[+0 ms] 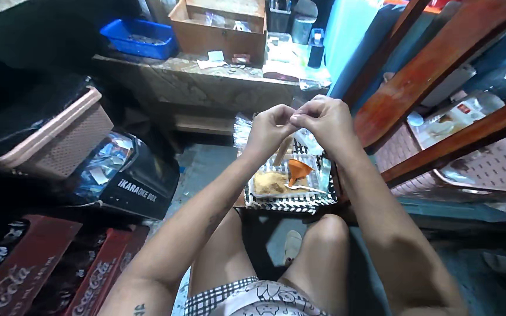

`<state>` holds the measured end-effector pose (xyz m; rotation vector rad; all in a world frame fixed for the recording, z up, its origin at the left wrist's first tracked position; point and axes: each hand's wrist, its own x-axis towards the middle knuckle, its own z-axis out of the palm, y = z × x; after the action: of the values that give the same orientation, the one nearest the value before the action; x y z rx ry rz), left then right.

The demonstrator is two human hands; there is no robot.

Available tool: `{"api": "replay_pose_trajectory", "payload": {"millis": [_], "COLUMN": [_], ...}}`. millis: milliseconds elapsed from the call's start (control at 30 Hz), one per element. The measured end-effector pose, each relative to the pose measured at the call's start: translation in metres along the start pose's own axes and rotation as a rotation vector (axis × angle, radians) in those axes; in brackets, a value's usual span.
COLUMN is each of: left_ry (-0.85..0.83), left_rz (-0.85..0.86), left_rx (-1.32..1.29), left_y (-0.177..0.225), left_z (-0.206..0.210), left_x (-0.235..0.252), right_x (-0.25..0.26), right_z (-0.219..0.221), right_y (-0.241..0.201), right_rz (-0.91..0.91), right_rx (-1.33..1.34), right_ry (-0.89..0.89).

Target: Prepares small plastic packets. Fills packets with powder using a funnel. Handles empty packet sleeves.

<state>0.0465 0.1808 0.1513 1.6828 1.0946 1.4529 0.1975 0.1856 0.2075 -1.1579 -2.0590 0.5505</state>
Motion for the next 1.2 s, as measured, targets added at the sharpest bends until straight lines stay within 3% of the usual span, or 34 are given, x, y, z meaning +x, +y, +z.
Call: {"api": "replay_pose_trajectory", "payload": {"millis": [267,400,500,667,800,900,1000,1200], "left_ry": [0.058,0.009,-0.024,-0.039,0.019,0.079,0.121,0.161], "left_rz": [-0.115,-0.217,-0.255,-0.290,-0.401,-0.482,-0.510,-0.519], "left_rx": [-0.063,-0.120,-0.212,-0.216,-0.187,-0.196,-0.201,-0.182], "left_y": [0.019,0.006,-0.017,-0.051,-0.071,-0.079,-0.084,-0.089], "left_z": [0.014,0.021,0.027,0.036,0.042,0.046,0.048,0.048], "left_x": [-0.056,-0.103,-0.131,-0.161,-0.167,-0.168,-0.167,-0.166], "right_x": [-0.054,-0.089,-0.110,-0.129,-0.123,-0.105,-0.083,-0.057], "right_z": [0.001,0.007,0.026,0.053,0.056,0.053,0.055,0.071], "right_y": [0.001,0.011,0.028,0.046,0.068,0.099,0.122,0.150], "right_rz": [-0.131,-0.125,-0.048,0.236,0.288,0.230,0.298,0.323], "right_rx": [0.103,0.167,0.228,0.261,0.258,0.071,-0.137,-0.318], "right_ry": [0.113,-0.005,-0.056,-0.146,-0.266,-0.150,-0.058,-0.229]}}
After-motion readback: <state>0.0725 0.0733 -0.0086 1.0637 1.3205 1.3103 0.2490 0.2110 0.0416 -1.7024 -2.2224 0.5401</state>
